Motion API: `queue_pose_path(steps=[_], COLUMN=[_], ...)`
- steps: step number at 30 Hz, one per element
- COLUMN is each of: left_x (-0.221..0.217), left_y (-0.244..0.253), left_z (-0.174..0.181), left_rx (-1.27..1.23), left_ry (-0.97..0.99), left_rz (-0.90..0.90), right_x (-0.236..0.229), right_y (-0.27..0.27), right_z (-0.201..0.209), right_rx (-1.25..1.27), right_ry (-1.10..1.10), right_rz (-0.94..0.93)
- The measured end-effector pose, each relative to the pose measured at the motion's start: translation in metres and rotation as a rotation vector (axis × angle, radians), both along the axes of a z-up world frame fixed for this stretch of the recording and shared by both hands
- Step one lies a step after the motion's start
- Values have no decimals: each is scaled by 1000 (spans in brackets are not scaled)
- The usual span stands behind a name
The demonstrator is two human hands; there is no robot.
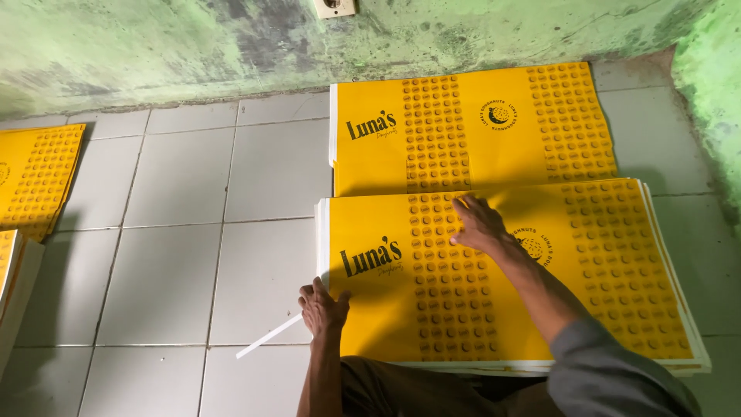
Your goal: Manually tearing off white margin strips from yellow printed paper sheets while sitting on the floor.
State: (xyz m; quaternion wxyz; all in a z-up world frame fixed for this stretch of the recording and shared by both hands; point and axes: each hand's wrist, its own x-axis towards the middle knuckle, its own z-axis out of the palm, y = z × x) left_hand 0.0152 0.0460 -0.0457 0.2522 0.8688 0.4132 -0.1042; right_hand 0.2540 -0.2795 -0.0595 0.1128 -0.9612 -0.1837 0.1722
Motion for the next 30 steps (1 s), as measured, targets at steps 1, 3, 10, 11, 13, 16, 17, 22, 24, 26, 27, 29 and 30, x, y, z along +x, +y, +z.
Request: queue_pose_path(steps=[1, 3, 10, 11, 13, 16, 17, 22, 24, 26, 27, 29, 30], left_x=[-1, 1, 0, 0, 1, 0, 1, 17, 30, 44, 50, 59, 62], left_y=[0, 2, 16, 17, 18, 15, 15, 13, 22, 30, 35, 40, 41], left_z=[-1, 2, 1, 1, 0, 7, 6, 19, 40, 64, 80, 110, 124], left_rx=[-9, -31, -124, -128, -134, -127, -124, -71, -105, -147, -321, -488, -552], left_ry=[12, 8, -73, -65, -98, -100, -104, -241, -314, -391, -568, -748, -824], left_rz=[-9, 5, 83, 87, 84, 73, 75, 79, 56, 26, -1, -25, -62], right_x=[13, 26, 60, 56, 48, 45, 47, 59, 39, 24, 19, 13, 11], right_y=[16, 30, 39, 39, 41, 39, 35, 15, 17, 10, 4, -8, -14], right_z=[-8, 3, -7, 1, 17, 11, 0, -26, 28, 73, 91, 119, 129], right_rx=[-53, -67, -95, -100, -117, -132, -130, 432, 505, 566, 623, 684, 666], right_ry=[15, 31, 117, 125, 64, -75, -79, -374, -262, -154, -72, 11, 47], right_rz=[72, 78, 94, 97, 125, 170, 172, 214, 151, 83, 89, 102, 109])
